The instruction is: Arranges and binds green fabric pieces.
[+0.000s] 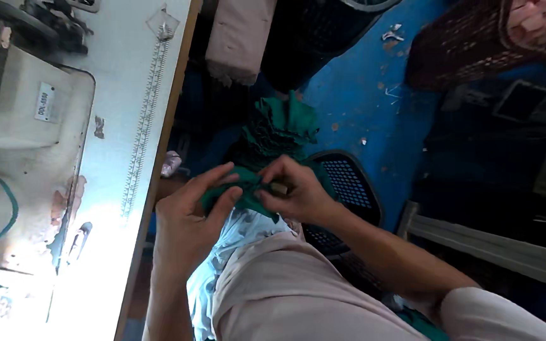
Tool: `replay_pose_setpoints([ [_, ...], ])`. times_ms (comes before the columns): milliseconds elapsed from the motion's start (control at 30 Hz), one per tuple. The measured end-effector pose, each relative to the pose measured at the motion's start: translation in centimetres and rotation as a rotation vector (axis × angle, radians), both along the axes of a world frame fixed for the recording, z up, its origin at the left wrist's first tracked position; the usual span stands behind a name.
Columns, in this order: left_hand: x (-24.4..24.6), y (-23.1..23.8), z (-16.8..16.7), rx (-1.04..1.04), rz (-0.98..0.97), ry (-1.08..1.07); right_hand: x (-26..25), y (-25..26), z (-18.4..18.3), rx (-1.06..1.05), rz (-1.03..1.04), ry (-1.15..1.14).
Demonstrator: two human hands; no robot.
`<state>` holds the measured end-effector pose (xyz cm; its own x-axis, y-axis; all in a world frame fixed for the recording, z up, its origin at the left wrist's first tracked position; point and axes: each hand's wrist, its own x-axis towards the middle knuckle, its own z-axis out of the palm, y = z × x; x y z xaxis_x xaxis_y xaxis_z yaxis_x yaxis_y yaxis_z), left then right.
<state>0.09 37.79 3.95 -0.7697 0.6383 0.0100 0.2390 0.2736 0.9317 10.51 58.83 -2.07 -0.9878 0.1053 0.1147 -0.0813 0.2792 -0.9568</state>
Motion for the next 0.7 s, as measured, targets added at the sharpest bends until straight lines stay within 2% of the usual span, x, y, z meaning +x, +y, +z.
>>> replay_pose_setpoints([
  [133,1.0,0.2,-2.0,0.046,0.023,-0.086,-0.8,7.0,1.3,0.254,-0.177,-0.230],
  [233,1.8,-0.3,-4.6,-0.030,0.075,-0.127,-1.6,12.5,2.7,0.492,-0.389,-0.221],
  [333,2.1,0.4,-7.5,-0.153,0.123,-0.204,-3.5,14.9,2.2,0.689,-0.511,-0.163],
  [400,1.9,1.9,-9.8,-0.224,0.142,-0.345,-5.6,14.7,-0.3,0.765,-0.480,-0.231],
  [467,1.9,4.0,-12.6,-0.221,0.163,-0.566,-7.3,13.9,-5.1,0.777,-0.383,-0.328],
  [567,2.4,7.6,-17.4,-0.182,0.274,-1.007,-7.6,11.6,-13.5,0.670,-0.166,-0.575],
  [600,2.7,8.5,-18.6,-0.217,0.284,-1.090,-7.4,11.0,-15.3,0.633,-0.137,-0.630],
  [700,3.4,9.9,-21.0,-0.292,0.283,-1.115,-6.9,11.0,-15.9,0.584,-0.076,-0.677],
])
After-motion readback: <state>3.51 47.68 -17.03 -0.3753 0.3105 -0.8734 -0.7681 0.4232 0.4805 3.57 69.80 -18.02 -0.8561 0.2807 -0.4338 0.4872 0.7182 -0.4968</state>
